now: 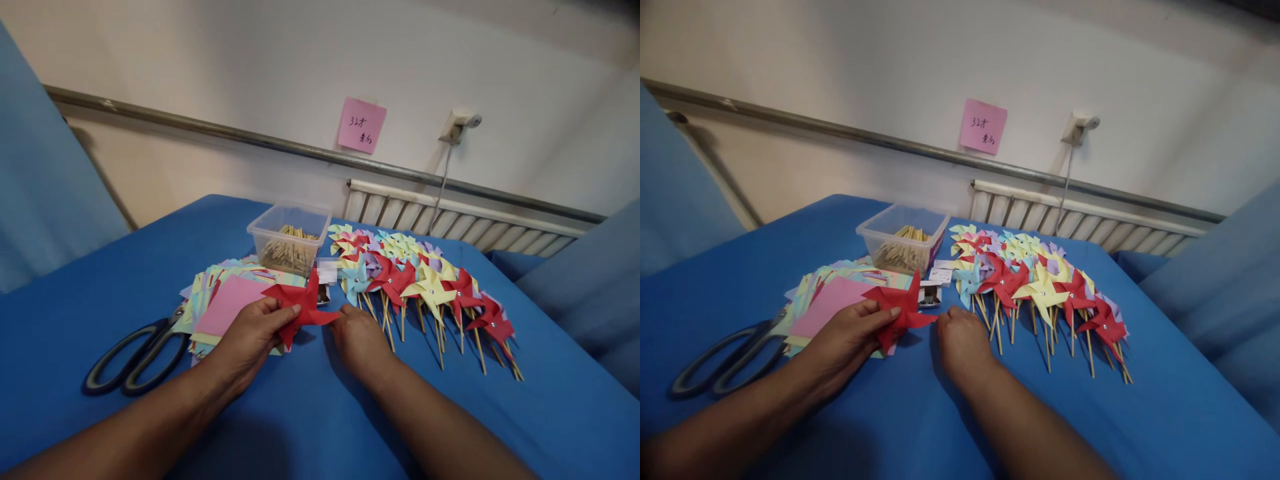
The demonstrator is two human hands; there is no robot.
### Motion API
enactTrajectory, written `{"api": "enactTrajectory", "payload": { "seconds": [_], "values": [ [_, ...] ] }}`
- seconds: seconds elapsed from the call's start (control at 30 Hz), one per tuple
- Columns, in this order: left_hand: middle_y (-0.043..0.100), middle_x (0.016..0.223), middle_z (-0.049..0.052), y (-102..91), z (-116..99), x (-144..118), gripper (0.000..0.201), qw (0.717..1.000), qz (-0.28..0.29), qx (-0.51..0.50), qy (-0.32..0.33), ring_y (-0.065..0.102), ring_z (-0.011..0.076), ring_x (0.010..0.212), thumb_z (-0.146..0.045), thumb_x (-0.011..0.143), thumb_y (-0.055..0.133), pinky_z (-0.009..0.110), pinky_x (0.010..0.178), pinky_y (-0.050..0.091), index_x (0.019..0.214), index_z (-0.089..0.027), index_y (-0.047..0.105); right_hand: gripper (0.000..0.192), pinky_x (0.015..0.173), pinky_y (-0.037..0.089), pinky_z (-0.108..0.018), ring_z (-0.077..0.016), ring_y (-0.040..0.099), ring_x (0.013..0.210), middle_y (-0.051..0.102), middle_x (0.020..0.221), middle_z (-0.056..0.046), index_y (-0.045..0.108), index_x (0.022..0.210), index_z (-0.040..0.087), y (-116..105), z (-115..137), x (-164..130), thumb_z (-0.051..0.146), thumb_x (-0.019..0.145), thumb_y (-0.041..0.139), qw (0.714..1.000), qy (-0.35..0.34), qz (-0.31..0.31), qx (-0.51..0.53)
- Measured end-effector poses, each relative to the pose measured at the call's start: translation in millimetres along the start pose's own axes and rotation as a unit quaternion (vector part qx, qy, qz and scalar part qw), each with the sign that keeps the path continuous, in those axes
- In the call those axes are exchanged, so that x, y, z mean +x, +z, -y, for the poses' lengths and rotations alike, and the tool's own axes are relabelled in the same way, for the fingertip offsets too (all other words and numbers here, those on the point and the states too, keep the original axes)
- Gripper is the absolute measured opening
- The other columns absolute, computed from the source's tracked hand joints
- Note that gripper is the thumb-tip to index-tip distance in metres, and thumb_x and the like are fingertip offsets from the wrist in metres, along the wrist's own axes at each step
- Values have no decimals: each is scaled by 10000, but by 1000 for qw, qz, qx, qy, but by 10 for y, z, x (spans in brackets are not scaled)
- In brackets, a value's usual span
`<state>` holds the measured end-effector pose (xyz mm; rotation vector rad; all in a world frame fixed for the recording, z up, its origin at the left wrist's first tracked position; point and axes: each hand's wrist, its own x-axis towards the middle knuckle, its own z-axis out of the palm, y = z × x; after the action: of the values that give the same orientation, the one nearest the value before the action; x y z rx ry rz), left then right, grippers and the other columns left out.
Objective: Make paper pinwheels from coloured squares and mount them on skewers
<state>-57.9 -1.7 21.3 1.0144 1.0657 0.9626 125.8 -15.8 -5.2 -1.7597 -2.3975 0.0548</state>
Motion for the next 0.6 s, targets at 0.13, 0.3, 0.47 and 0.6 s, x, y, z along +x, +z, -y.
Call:
{"api": "enactTrajectory", "payload": {
  "seconds": [0.13,0.3,0.47,0.6],
  "values": [
    [571,524,-18,-1,2,0,243,1000,0,-3,0,501,113,454,-342,739,692,242,437,373,648,-162,555,233,665,401,-295,-220,606,798,645,869,-83,658,876,176,-10,3,-13,211,917,432,1000,-9,-3,3],
    [556,507,-23,14,-11,-6,249,1000,-10,3,-3,490,114,434,-349,720,701,237,408,354,656,-162,549,227,672,382,-281,-203,589,811,645,893,-78,671,926,184,-3,23,-10,196,908,445,999,-16,-5,28],
    [555,508,-23,5,3,6,235,1000,-10,3,-5,487,116,427,-347,720,692,240,401,350,677,-161,554,276,637,357,-274,-186,561,752,628,835,-65,675,900,196,55,-3,14,204,930,401,998,-50,-8,31],
    [558,515,-22,-9,18,8,240,1000,-7,6,3,496,119,440,-360,734,685,243,412,353,690,-163,555,252,660,371,-270,-184,560,771,628,856,-63,665,903,198,56,-7,0,207,921,414,997,-46,-11,54]
  ]
}}
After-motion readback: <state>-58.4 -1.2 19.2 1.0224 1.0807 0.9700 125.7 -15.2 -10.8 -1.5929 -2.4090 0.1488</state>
